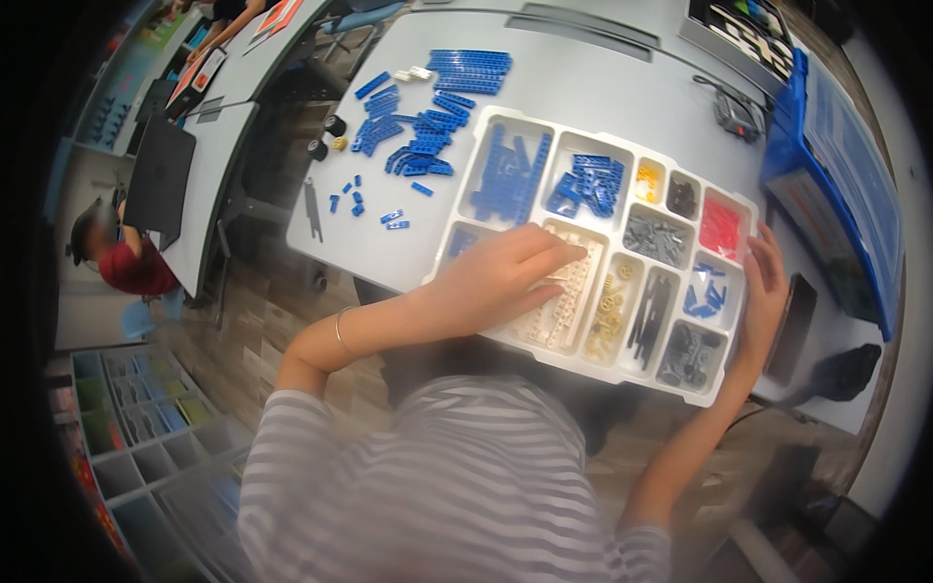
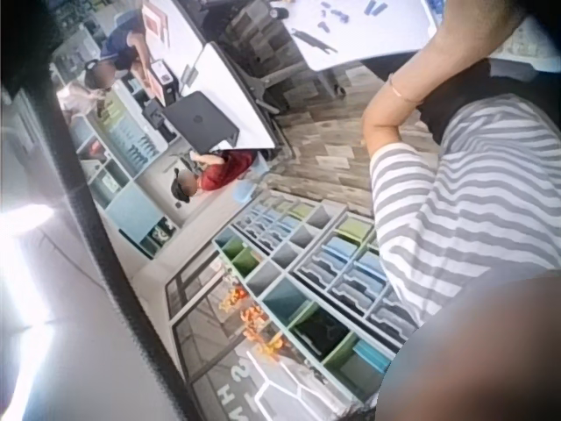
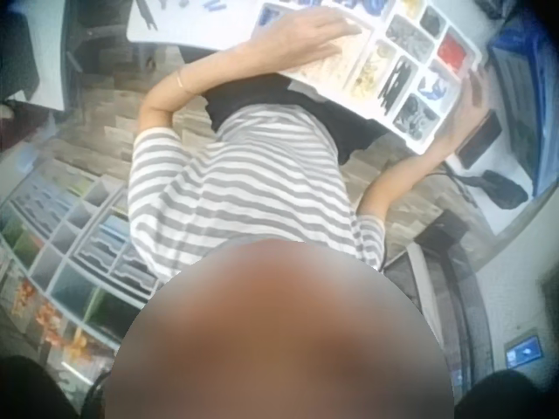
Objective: The person sorts and assembles small blue and red plastic building blocks from a compartmentalized tray on a table. They pick up individual pieces, connect them into small structures, and place the assembled parts back into the tray or on the table surface.
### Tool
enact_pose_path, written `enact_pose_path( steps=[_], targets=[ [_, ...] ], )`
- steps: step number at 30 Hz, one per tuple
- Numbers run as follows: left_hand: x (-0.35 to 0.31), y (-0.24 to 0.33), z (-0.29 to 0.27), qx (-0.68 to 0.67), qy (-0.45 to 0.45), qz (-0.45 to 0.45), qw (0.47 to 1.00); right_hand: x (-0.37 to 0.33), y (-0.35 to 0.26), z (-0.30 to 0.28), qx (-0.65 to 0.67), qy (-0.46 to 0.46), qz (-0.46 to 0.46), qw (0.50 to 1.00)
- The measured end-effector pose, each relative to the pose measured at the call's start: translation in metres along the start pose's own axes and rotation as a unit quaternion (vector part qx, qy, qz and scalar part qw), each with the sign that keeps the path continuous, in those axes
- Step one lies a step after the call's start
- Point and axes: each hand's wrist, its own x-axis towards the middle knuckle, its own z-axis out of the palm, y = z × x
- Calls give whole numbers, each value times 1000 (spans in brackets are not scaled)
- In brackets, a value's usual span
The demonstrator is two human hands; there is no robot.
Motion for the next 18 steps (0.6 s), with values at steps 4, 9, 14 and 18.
enact_pose_path(
  steps=[4, 9, 14, 18],
  targets=[
    [-12, -30, -58, 55, 185, -67, 979, 0, 4, 0, 32, -5, -4, 999],
    [-69, -127, -194, 272, 374, -329, 823, 0, 3, 1, 1, -1, 1, 1000],
    [-100, -194, -206, 335, 196, -363, 847, -1, 0, 2, 13, -8, -7, 1000],
    [-101, -208, -193, 266, 158, -365, 878, -3, -3, 2, 17, 2, 12, 1000]
  ],
)
